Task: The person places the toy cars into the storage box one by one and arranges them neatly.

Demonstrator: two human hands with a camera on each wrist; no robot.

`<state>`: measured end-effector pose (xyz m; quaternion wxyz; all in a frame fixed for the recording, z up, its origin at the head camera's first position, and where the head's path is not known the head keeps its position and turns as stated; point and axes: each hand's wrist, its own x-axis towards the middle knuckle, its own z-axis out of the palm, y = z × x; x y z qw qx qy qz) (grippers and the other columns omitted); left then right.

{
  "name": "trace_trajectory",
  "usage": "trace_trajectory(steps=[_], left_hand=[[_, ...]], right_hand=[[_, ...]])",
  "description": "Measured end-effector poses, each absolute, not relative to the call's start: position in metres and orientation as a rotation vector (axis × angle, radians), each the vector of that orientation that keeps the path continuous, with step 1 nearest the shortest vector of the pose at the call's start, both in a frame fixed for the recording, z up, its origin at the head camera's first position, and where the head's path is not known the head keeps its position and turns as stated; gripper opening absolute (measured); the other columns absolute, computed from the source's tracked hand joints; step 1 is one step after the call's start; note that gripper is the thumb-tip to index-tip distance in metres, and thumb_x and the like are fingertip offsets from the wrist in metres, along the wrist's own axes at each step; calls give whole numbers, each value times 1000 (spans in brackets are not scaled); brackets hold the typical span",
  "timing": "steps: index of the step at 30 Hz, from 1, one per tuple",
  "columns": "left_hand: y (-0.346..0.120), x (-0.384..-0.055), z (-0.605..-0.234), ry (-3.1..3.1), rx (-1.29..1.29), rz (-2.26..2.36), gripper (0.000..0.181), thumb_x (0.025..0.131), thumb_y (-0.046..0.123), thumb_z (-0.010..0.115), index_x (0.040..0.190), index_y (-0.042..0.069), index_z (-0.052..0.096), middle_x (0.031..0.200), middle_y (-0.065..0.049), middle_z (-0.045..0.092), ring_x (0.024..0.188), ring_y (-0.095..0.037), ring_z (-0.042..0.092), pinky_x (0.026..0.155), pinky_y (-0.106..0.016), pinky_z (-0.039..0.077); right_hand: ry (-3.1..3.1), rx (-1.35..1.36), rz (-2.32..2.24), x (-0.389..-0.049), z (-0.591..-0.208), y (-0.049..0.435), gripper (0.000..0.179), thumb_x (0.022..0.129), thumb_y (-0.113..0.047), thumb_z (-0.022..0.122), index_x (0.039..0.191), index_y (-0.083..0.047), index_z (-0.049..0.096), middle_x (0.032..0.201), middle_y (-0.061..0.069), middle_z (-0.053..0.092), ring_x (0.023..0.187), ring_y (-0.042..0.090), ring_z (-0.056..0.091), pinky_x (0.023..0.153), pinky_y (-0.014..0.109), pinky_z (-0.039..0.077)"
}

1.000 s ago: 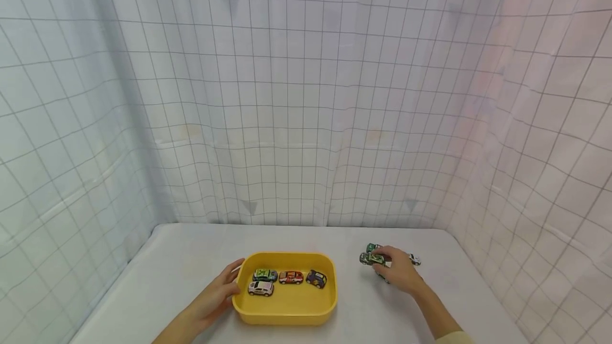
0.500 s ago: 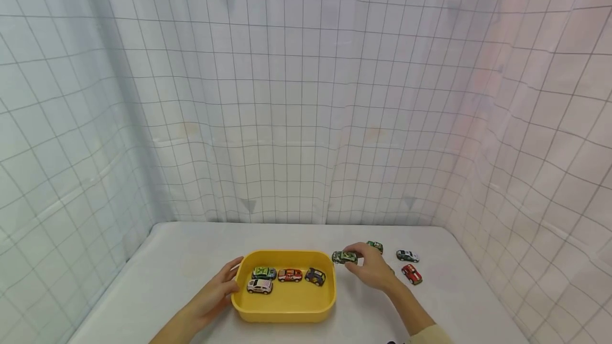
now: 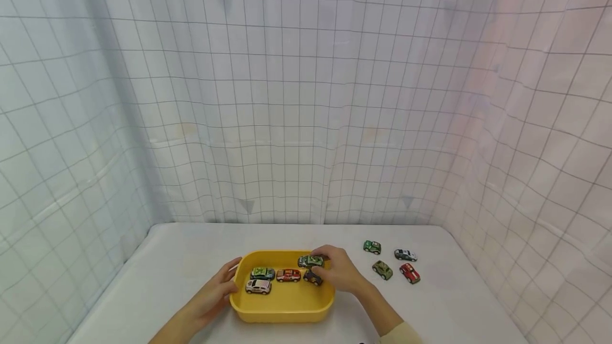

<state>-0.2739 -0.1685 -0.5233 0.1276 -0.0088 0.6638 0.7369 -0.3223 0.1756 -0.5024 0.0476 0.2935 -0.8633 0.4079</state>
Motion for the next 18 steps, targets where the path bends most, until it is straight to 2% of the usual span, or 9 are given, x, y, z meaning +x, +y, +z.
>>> trace_trajectory(steps=[5, 13, 18], left_hand=[[-169, -274, -524, 1930, -18, 2147, 84, 88, -6, 53, 163, 6, 19, 167, -30, 11, 149, -51, 21, 111, -59, 35], [-168, -273, -524, 1930, -11, 2150, 83, 87, -6, 53, 163, 5, 19, 167, -30, 12, 148, -51, 22, 111, -58, 36], [-168, -274, -524, 1929, -20, 2144, 84, 87, -5, 53, 163, 5, 19, 167, -30, 12, 148, -51, 22, 111, -58, 36]], right_hand=[[-2640, 959, 1256, -321, -504, 162, 29, 95, -17, 73, 122, -8, 71, 120, 2, 69, 109, 21, 65, 97, 47, 52], [-2666, 1021, 1248, -322, -506, 141, 25, 95, -16, 73, 120, -14, 71, 117, -7, 68, 109, 14, 63, 100, 43, 50], [-2695, 1073, 1179, -322, -507, 130, 25, 94, -17, 74, 119, -12, 72, 114, -8, 69, 106, 11, 63, 97, 40, 51]])
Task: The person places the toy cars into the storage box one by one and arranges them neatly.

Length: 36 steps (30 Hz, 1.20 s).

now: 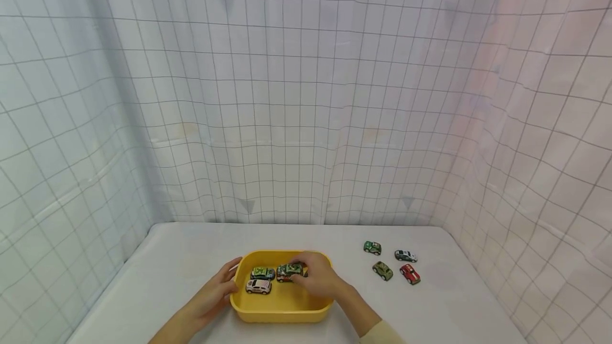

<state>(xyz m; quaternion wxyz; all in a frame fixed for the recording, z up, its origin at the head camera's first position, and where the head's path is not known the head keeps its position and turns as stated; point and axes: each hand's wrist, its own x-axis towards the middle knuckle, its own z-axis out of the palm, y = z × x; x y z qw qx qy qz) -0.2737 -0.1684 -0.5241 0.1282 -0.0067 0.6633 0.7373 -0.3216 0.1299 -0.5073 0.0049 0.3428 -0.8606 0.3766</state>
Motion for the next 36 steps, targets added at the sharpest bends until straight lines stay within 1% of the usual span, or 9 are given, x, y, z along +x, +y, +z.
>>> trace_trajectory(steps=[3, 11, 18, 24, 29, 36], left_hand=[[-168, -274, -524, 1925, -15, 2145, 84, 87, -5, 53, 163, 5, 18, 167, -31, 11, 149, -51, 21, 111, -58, 36], [-170, -275, -525, 1942, -18, 2137, 84, 88, -4, 54, 163, 6, 19, 167, -30, 12, 149, -51, 21, 112, -59, 34], [-170, -276, -527, 1950, -21, 2131, 84, 88, -4, 54, 164, 6, 19, 167, -30, 12, 149, -51, 21, 112, -59, 35], [-170, -276, -528, 1942, -18, 2140, 84, 88, -4, 53, 164, 7, 19, 167, -29, 11, 149, -51, 20, 112, -59, 35], [-170, -275, -527, 1941, -30, 2135, 84, 88, -4, 53, 164, 6, 18, 167, -30, 11, 149, -51, 20, 111, -59, 35], [-169, -274, -526, 1936, -24, 2138, 84, 88, -5, 53, 164, 6, 17, 167, -30, 10, 149, -52, 18, 112, -61, 32]], right_hand=[[-2745, 1073, 1072, -323, -510, 125, 25, 93, -17, 75, 117, -11, 73, 111, -9, 69, 103, 8, 62, 94, 36, 52], [-2819, 1085, 787, -327, -513, 120, 26, 88, -19, 79, 113, -10, 79, 106, -10, 73, 101, 7, 66, 92, 34, 53], [-2847, 1168, 675, -324, -513, 117, 28, 87, -20, 82, 114, -11, 80, 109, -10, 74, 103, 4, 65, 91, 29, 53], [-2852, 1213, 664, -325, -515, 113, 31, 88, -20, 83, 117, -11, 79, 110, -10, 74, 102, 2, 65, 90, 26, 53], [-2882, 1196, 675, -325, -515, 112, 34, 87, -23, 84, 119, -11, 79, 111, -11, 73, 101, 2, 64, 89, 25, 53], [-2891, 1167, 756, -323, -510, 112, 31, 88, -18, 83, 118, -10, 79, 112, -10, 74, 102, 3, 65, 88, 25, 53]])
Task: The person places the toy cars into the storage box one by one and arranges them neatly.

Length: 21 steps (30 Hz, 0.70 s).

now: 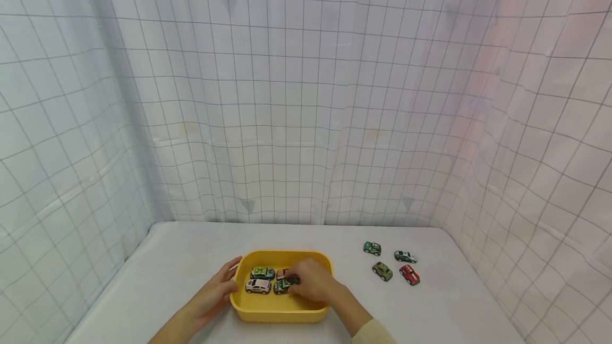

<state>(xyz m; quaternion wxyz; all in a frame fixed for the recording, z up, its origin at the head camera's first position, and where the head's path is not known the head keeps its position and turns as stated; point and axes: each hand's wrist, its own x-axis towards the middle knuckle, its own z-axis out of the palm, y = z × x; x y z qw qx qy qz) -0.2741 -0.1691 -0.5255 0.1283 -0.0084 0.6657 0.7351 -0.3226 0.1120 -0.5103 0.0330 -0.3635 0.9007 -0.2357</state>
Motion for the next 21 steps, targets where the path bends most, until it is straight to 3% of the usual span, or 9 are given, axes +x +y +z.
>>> trace_trajectory(steps=[5, 14, 21], left_hand=[[-169, -273, -525, 1937, -21, 2139, 84, 88, -4, 53, 164, 6, 18, 167, -30, 10, 149, -52, 19, 112, -60, 34], [-169, -272, -526, 1939, -22, 2146, 83, 88, -4, 53, 163, 6, 20, 167, -30, 12, 149, -52, 21, 112, -60, 34], [-169, -273, -524, 1933, -24, 2141, 83, 88, -5, 53, 163, 6, 19, 167, -30, 11, 149, -52, 20, 111, -60, 35]], right_hand=[[2773, -1134, -777, -323, -510, 114, 31, 88, -19, 83, 117, -8, 79, 110, -8, 74, 97, 3, 65, 85, 25, 53], [2747, -1095, -994, -323, -510, 118, 30, 88, -19, 83, 114, -4, 78, 89, -11, 68, 82, 12, 62, 75, 24, 51], [2747, -1128, -986, -323, -506, 121, 33, 89, -21, 82, 116, -4, 77, 96, -8, 71, 86, 12, 64, 78, 25, 52]])
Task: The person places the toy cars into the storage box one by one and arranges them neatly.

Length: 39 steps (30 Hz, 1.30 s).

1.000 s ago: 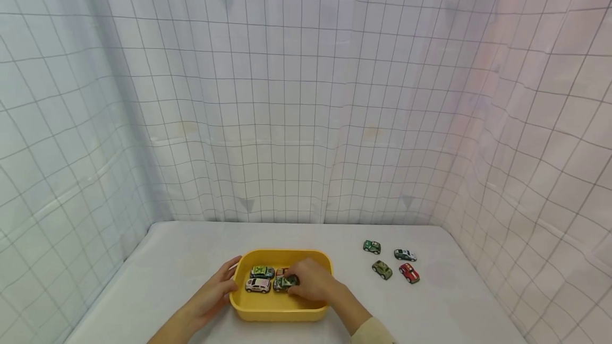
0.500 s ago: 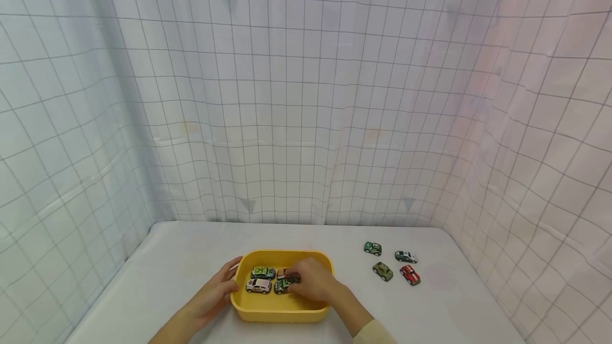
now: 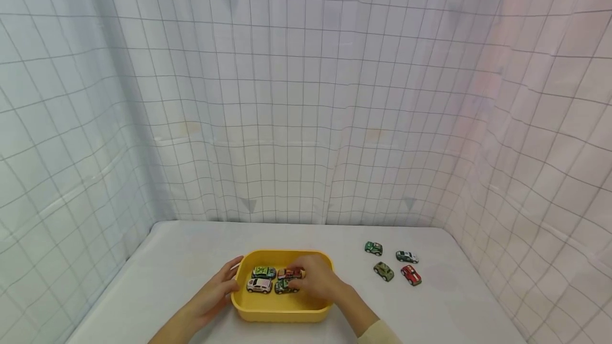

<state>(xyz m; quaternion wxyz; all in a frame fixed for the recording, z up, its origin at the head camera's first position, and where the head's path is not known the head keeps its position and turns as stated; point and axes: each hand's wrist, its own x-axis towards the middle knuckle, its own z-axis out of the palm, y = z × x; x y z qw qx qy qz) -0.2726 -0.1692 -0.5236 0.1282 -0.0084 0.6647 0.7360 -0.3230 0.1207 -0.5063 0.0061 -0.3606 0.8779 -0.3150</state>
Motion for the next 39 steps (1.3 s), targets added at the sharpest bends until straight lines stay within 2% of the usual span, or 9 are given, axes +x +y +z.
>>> trace_trajectory(steps=[3, 8, 18, 26, 32, 39], left_hand=[[-168, -273, -522, 1933, -31, 2142, 83, 88, -5, 53, 163, 6, 19, 166, -30, 12, 149, -52, 20, 111, -60, 35], [-167, -272, -522, 1937, -37, 2143, 83, 88, -5, 52, 163, 6, 20, 166, -31, 12, 149, -52, 20, 111, -60, 35], [-168, -272, -525, 1933, -24, 2147, 83, 88, -6, 52, 163, 5, 18, 166, -31, 11, 149, -52, 20, 112, -61, 33], [-167, -272, -523, 1939, -32, 2146, 83, 87, -6, 52, 163, 4, 19, 166, -31, 11, 149, -52, 19, 112, -61, 33], [-167, -272, -523, 1940, -42, 2142, 83, 88, -5, 52, 163, 5, 19, 167, -31, 11, 149, -52, 19, 112, -61, 33], [-167, -272, -522, 1941, -54, 2140, 83, 88, -5, 52, 163, 5, 18, 167, -30, 11, 149, -52, 19, 112, -61, 33]], right_hand=[[2746, -1127, -991, -323, -504, 124, 34, 89, -22, 82, 117, -4, 77, 103, -4, 74, 92, 12, 67, 84, 29, 55], [2739, -1119, -1034, -322, -500, 131, 33, 90, -21, 82, 117, -3, 76, 110, 3, 75, 100, 21, 70, 89, 37, 56], [2787, -1125, -1024, -325, -497, 146, 35, 89, -20, 83, 117, -1, 76, 113, 8, 75, 104, 17, 69, 91, 32, 55], [2797, -1084, -1053, -321, -489, 159, 34, 90, -14, 81, 120, 2, 74, 112, 12, 74, 101, 25, 69, 90, 46, 56], [2849, -1085, -1023, -322, -487, 171, 34, 90, -14, 80, 119, 1, 74, 111, 11, 74, 99, 26, 69, 88, 40, 57], [2881, -1064, -1062, -322, -485, 188, 32, 90, -13, 81, 118, 1, 75, 114, 11, 74, 101, 27, 69, 89, 42, 57]])
